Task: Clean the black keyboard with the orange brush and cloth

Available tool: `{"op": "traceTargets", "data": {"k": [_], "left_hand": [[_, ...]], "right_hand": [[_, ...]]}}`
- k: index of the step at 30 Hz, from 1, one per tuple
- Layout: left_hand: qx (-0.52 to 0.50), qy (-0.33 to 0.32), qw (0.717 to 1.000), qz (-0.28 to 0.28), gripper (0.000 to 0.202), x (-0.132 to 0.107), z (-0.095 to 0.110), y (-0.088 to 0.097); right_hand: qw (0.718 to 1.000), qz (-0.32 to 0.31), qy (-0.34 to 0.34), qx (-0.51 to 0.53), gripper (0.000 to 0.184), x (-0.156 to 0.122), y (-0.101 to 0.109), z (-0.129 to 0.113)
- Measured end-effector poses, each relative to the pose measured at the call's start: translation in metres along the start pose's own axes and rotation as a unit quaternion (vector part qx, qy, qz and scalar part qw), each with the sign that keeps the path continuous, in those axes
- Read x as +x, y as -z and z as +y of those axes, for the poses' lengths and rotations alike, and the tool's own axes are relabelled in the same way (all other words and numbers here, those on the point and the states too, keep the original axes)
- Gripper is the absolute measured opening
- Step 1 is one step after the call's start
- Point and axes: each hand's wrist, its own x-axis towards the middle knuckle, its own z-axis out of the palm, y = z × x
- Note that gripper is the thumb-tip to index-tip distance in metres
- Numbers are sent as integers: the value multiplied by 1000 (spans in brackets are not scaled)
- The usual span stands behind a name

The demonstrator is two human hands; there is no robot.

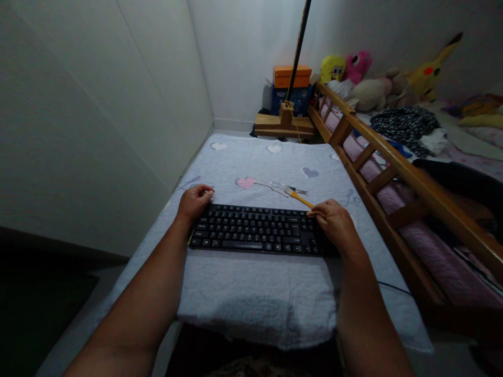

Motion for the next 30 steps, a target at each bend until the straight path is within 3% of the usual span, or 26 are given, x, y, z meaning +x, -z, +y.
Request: {"op": "traceTargets", "data": {"k": [9,13,20,30], "left_hand": [[6,2,1000,4,28,1,-2,0],[9,4,1000,8,27,1,-1,-1],[21,1,1000,7,26,1,-3,0],[15,-1,1000,2,28,1,-2,-1]], "right_hand": [[999,41,-20,-11,21,-2,9,15],[997,68,7,43,20,0,-3,-7],[987,32,113,111,19,6,-34,-55],[990,-20,129,57,23,13,-44,-72]]}}
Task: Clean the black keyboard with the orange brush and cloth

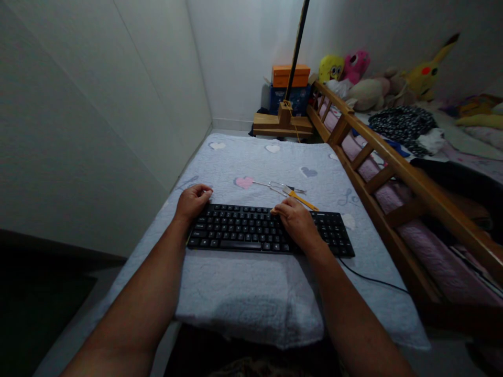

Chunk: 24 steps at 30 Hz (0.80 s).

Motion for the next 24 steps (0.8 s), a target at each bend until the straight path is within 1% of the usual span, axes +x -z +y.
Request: {"op": "traceTargets", "data": {"k": [4,11,14,18,24], "left_hand": [[-2,3,1000,0,27,1,0,0],[15,-9,1000,1,27,2,-1,1],[10,-13,1000,0,28,2,-2,0],[4,-8,1000,-2,27,2,-3,0],[-11,-6,1000,-5,27,1,-1,-1]], "right_hand": [[999,-3,-20,-25,22,-3,5,9],[998,-7,-56,-42,26,-13,23,23],[994,-17,-84,-68,25,-16,31,25],[989,-32,-104,-96,24,-18,40,29],[984,-38,-134,-112,25,-25,49,43]]}}
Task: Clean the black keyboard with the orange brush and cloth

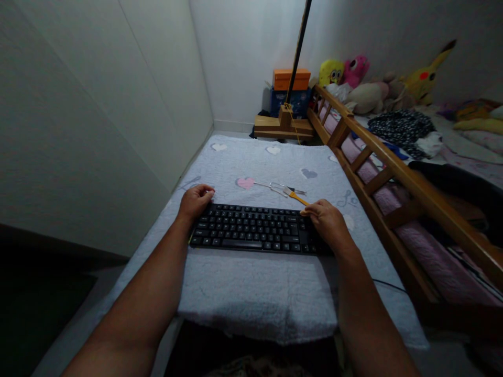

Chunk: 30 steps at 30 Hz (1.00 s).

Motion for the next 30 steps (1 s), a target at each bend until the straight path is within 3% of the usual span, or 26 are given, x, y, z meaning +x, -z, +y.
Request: {"op": "traceTargets", "data": {"k": [16,22,26,30], "left_hand": [[15,2,1000,1,25,0,-3,1],[12,-1,1000,9,26,-1,-1,1],[6,7,1000,9,27,-2,0,1],[3,11,1000,9,28,-2,-1,1]], "right_hand": [[999,2,-33,-38,23,-12,14,34],[997,33,38,56,17,-6,13,-5],[987,36,102,122,19,-1,-5,-39],[978,48,142,144,22,-1,-22,-57]]}}
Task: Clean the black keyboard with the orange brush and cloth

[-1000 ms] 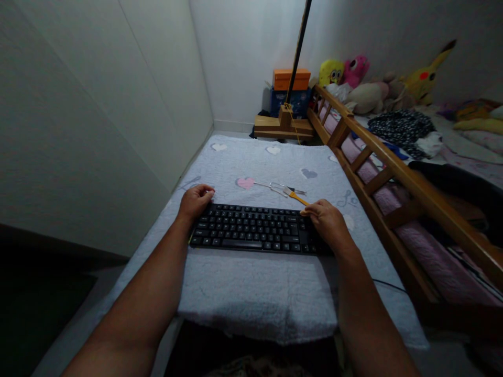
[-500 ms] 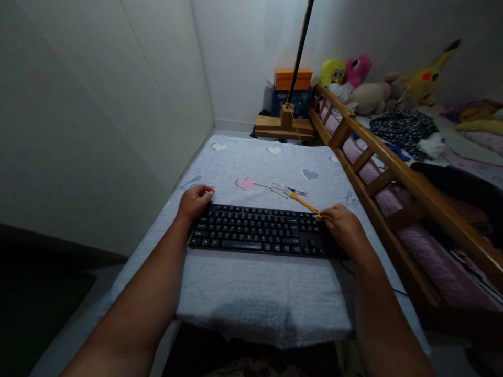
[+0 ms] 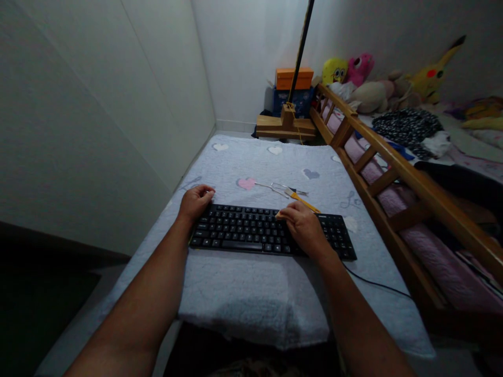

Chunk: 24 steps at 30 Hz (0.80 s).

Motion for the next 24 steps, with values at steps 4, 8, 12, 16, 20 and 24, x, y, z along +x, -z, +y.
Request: {"op": "traceTargets", "data": {"k": [4,8,12,16,20,24], "left_hand": [[7,-13,1000,-1,30,3,-4,0],[2,-15,1000,-3,30,4,-4,0],[-2,-5,1000,1,28,2,-2,0],[2,1,1000,2,27,2,-2,0],[-4,0,1000,3,25,2,-2,-1],[-5,1,1000,3,25,2,-1,0]], "right_hand": [[1000,-14,8,-5,23,-2,-6,-3],[999,-29,-3,-25,25,-4,-5,2],[999,-35,-17,-34,27,-7,-1,10],[999,-28,-25,-37,29,-11,4,19],[998,-23,-40,-31,29,-16,10,28],[997,-20,-62,-38,30,-19,15,34]]}}
